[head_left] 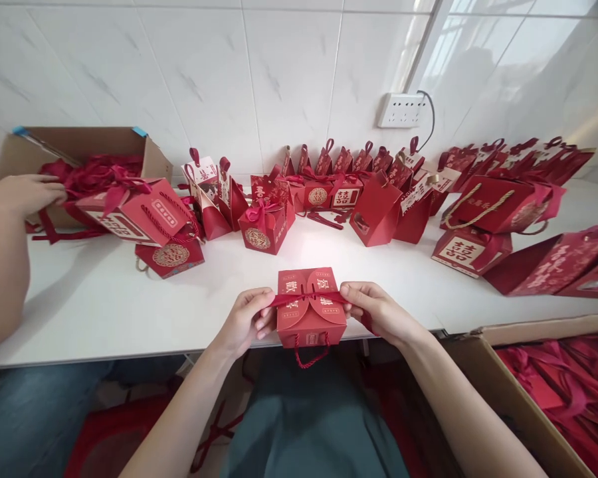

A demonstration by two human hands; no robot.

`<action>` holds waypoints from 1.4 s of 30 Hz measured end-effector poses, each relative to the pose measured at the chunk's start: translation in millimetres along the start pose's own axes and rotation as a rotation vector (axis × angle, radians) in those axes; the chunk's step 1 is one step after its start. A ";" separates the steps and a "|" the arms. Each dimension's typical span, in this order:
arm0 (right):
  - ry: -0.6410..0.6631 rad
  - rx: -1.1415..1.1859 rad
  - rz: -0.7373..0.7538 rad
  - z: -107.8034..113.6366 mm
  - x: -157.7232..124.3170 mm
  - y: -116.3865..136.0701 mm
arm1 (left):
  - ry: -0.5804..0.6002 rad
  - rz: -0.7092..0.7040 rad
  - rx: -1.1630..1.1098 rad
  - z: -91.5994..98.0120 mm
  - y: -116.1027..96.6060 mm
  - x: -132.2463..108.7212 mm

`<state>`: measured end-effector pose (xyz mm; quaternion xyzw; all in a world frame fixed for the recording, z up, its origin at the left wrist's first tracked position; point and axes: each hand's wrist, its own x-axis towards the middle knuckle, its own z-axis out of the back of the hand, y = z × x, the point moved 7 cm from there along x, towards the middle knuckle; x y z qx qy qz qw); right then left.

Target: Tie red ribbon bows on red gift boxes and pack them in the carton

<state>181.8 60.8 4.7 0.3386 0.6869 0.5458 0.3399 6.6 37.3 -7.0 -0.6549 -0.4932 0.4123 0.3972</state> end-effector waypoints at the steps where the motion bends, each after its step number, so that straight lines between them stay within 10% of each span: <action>1: 0.008 0.018 -0.008 -1.3 1.3 -1.4 | -0.019 -0.004 -0.020 1.6 0.8 -1.4; 42: -0.015 0.100 -0.047 13.5 5.4 -35.4 | 0.051 0.017 0.041 7.1 19.5 -4.7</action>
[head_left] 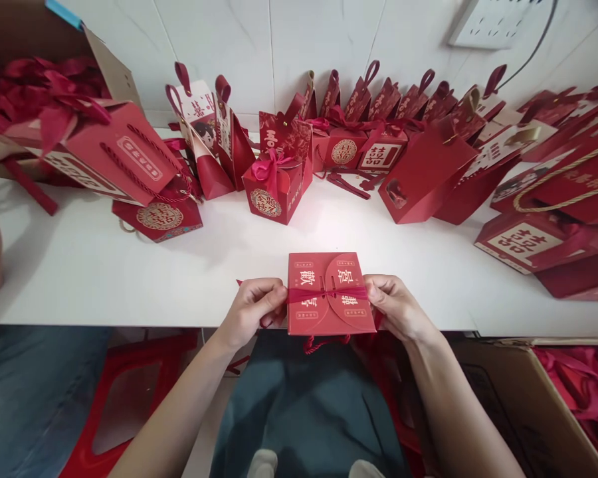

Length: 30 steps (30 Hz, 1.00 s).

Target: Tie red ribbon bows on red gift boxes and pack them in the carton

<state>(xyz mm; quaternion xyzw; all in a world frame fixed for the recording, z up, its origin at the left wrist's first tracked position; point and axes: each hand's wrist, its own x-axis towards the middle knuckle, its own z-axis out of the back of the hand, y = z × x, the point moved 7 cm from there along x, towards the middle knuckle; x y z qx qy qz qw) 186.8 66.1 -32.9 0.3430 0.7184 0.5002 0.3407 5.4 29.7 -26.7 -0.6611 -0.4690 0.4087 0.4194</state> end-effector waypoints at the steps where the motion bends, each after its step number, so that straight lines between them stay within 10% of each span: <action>1: -0.008 -0.030 0.018 1.3 -1.3 3.8 | 0.000 0.007 0.015 0.4 -1.3 -0.3; 11: 0.126 -0.489 0.221 -31.6 -19.1 93.8 | 0.084 -0.020 0.473 -11.8 -69.3 -5.1; 15: 0.190 -0.453 0.244 -54.9 -8.8 95.4 | 0.040 -0.059 0.786 -20.8 -92.3 -10.6; 22: -0.082 -0.644 0.418 -59.9 6.0 93.7 | -0.005 -0.139 1.327 -28.4 -108.7 -30.4; 30: 0.029 -0.769 0.547 -74.0 -2.7 91.0 | 0.084 -0.403 1.466 -54.8 -130.6 -30.8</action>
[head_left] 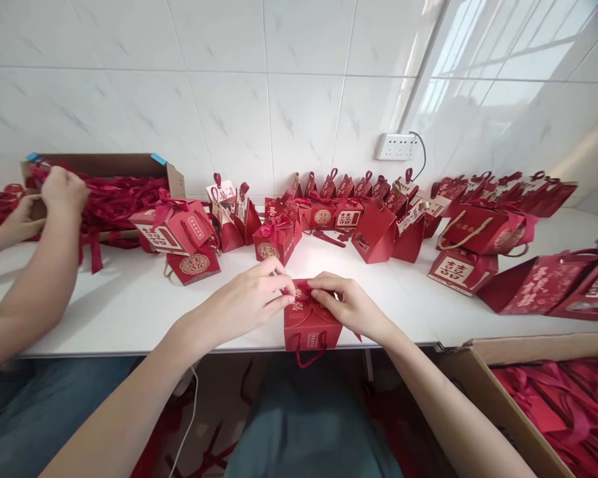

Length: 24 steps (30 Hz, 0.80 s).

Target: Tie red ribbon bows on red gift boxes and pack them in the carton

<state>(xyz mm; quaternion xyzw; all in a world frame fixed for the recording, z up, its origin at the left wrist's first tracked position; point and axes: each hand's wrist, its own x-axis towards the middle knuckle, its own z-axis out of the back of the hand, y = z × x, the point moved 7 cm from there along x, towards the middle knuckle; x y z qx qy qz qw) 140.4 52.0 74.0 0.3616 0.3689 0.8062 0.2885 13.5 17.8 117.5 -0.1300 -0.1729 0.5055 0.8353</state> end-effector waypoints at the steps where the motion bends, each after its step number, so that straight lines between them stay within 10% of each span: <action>1: -0.002 -0.009 0.013 -0.5 -0.8 0.0 | -0.025 -0.031 -0.006 1.6 -2.2 2.2; 11: -0.090 -0.025 0.007 -7.6 -2.4 -6.1 | -0.003 0.086 -0.093 3.9 8.5 11.4; 24: -0.214 0.257 -0.181 -4.6 -6.9 -19.1 | -0.049 -0.089 -0.104 0.0 -0.4 31.5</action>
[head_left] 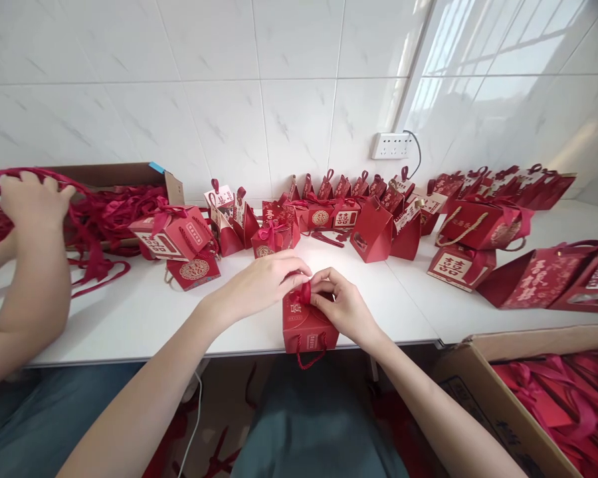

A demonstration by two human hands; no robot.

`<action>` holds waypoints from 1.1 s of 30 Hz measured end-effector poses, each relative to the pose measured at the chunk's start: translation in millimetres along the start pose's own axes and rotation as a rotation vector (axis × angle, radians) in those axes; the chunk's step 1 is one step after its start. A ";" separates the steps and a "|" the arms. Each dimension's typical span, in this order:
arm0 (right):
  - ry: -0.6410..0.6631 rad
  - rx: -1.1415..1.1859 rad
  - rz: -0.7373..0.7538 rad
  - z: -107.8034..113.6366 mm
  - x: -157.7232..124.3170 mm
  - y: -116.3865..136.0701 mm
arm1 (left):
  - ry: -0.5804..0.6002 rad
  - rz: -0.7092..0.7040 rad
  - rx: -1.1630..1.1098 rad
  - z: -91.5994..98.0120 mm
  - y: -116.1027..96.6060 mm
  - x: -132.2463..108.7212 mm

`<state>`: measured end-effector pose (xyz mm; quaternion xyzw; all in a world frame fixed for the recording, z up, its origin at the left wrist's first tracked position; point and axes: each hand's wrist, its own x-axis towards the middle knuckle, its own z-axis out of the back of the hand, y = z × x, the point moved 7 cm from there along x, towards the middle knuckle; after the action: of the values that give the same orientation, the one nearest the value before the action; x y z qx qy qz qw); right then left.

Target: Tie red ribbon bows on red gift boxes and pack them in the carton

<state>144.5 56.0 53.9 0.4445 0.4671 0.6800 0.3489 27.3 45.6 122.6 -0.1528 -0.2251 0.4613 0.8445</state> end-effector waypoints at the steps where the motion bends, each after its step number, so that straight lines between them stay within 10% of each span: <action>1: -0.005 0.014 -0.007 0.5 -0.4 -1.3 | -0.015 0.026 -0.038 -2.8 5.8 3.5; 8: -0.034 0.047 -0.014 1.0 -0.4 -4.9 | -0.008 0.128 -0.242 -29.1 38.8 3.8; 22: -0.195 -0.407 0.129 12.5 -13.3 16.3 | -0.130 0.099 -0.363 -43.3 21.8 -21.3; 33: -0.016 -0.288 0.181 11.0 -2.5 7.0 | -0.221 0.255 -0.644 -65.6 38.5 -21.7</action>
<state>155.2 55.1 61.7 0.4356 0.3200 0.7651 0.3500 23.9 44.3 43.6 -0.3868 -0.4281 0.4820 0.6594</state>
